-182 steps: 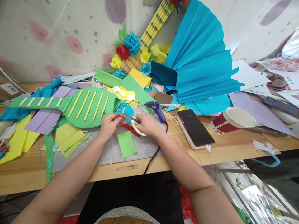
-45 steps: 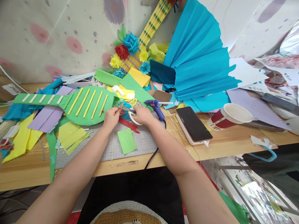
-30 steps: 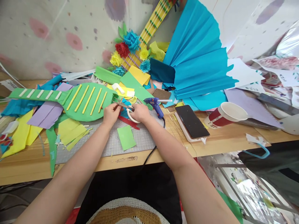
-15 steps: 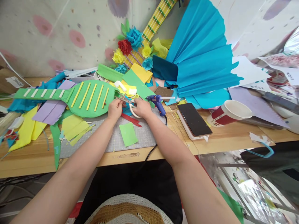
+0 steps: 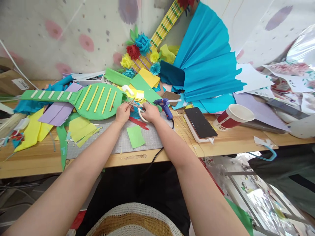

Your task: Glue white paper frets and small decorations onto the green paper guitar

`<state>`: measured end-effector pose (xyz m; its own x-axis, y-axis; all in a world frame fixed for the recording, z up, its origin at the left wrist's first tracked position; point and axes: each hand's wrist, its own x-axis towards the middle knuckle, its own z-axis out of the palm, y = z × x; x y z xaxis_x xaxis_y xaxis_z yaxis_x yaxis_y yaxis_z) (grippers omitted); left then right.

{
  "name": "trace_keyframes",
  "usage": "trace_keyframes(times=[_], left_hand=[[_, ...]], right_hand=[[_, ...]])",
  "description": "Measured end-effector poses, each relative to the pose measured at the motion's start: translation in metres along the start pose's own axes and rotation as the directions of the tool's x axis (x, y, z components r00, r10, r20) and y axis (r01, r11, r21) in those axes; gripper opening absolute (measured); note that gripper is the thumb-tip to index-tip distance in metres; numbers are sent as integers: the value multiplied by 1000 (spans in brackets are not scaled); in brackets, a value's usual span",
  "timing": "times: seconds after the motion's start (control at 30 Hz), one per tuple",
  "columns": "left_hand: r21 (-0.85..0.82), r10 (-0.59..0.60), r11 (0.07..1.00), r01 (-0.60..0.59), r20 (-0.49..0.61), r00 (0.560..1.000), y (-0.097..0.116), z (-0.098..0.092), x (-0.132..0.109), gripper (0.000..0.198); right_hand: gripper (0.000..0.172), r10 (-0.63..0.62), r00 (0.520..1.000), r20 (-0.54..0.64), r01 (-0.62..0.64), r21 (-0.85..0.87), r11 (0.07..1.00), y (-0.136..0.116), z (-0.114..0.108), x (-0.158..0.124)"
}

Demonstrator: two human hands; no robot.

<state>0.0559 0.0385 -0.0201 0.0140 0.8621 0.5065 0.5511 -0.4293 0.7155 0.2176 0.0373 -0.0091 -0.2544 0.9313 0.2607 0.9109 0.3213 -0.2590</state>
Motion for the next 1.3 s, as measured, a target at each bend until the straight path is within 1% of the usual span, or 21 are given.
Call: trace_keyframes(times=[0.1,0.17,0.23,0.37,0.5,0.57,0.67,0.73,0.83,0.93,1.03,1.1,1.3], left_hand=[[-60,-6,998,9,53,999,-1,-5,-4,24],[-102,-14,994,25,104,995,-2,-10,-6,24],[-142,-44,988,66,153,987,-5,-14,-6,26],[-223,-158,951,216,253,955,-7,-16,-2,30],[-318,-225,893,319,299,928,-8,-12,1,31],[-346,-235,878,331,292,927,-8,-11,1,28],[-393,-246,863,318,224,943,-8,-8,0,16],[-448,-271,834,322,174,947,-7,-7,-1,9],[-492,-301,803,335,150,942,-7,-6,-2,7],[-470,-297,815,338,161,941,-10,-6,-1,7],[-436,-258,844,313,182,949,-12,-7,-1,9],[-414,-242,859,300,188,952,-12,-8,-1,10],[-336,-253,890,309,200,946,-2,-12,-2,18]], right_hand=[[30,-89,996,3,89,52,995,2,-3,-3],[29,-118,993,14,117,67,991,2,-4,-3],[28,-120,992,31,118,62,991,1,-4,-3],[29,-98,994,52,97,36,995,2,-5,0],[31,-78,994,70,76,26,997,4,-5,2],[30,-56,995,78,55,24,998,4,-6,3],[29,-34,996,81,33,17,999,2,-7,2],[29,-34,996,78,33,16,999,2,-8,0],[29,-59,995,77,56,32,998,3,-9,-1],[27,-92,993,77,87,69,994,4,-9,-1],[28,-109,991,72,102,100,990,5,-8,-1],[29,-100,992,73,93,99,991,4,-9,0],[29,-53,993,105,48,48,998,2,-12,0]])
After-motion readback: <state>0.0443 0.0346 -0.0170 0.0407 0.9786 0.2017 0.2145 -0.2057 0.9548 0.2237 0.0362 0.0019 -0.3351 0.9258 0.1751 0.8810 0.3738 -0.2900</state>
